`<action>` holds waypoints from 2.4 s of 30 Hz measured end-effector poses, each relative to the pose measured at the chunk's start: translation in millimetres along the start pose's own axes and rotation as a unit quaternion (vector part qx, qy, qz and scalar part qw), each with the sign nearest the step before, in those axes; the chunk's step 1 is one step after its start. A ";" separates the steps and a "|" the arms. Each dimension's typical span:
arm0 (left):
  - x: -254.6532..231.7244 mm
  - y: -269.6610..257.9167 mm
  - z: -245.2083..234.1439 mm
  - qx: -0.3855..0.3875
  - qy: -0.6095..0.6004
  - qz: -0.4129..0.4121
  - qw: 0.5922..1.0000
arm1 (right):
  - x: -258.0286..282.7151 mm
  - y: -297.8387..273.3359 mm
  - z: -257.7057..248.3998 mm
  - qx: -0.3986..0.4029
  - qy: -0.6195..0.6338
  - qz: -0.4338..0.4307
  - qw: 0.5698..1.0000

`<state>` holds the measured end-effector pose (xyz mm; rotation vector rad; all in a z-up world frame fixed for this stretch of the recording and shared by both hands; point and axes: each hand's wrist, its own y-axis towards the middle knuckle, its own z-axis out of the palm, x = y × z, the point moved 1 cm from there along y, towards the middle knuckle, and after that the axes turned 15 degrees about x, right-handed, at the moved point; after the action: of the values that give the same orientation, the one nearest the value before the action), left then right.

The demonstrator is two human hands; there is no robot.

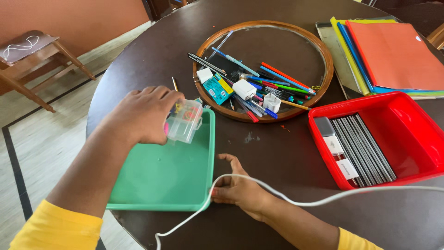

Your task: The person sorts stationery items on a round table, picking up pens, pencils, rubber bands, and small accessories from a wooden tray and placing them into green and red plastic trays. The person repeatedly handles individual items, moving them between the table and trays.

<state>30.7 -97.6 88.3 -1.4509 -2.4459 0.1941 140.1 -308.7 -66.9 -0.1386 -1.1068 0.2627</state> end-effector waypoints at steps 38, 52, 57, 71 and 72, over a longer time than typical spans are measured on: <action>-170.4 62.9 18.0 -0.204 -0.188 0.104 0.955 | 46.8 -43.0 -79.8 -0.286 -0.423 -0.150 0.847; -206.3 134.2 72.0 -0.332 -0.268 0.030 0.904 | 151.0 -88.5 -155.3 -0.377 -0.585 -0.066 0.715; -201.3 139.6 80.4 -0.353 -0.268 0.020 0.896 | 175.2 -70.1 -186.7 -0.384 -0.585 -0.008 0.714; -197.3 149.2 85.6 -0.317 -0.335 0.048 0.886 | 200.2 8.1 -281.2 -0.313 -0.630 0.088 0.705; -197.5 149.7 84.4 -0.320 -0.340 0.052 0.883 | 199.0 12.5 -287.1 -0.312 -0.630 0.093 0.705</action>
<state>218.2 -195.3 -66.0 -2.0598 -3.1955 -0.1342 479.4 -235.8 -25.3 -0.7680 -2.5615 0.1196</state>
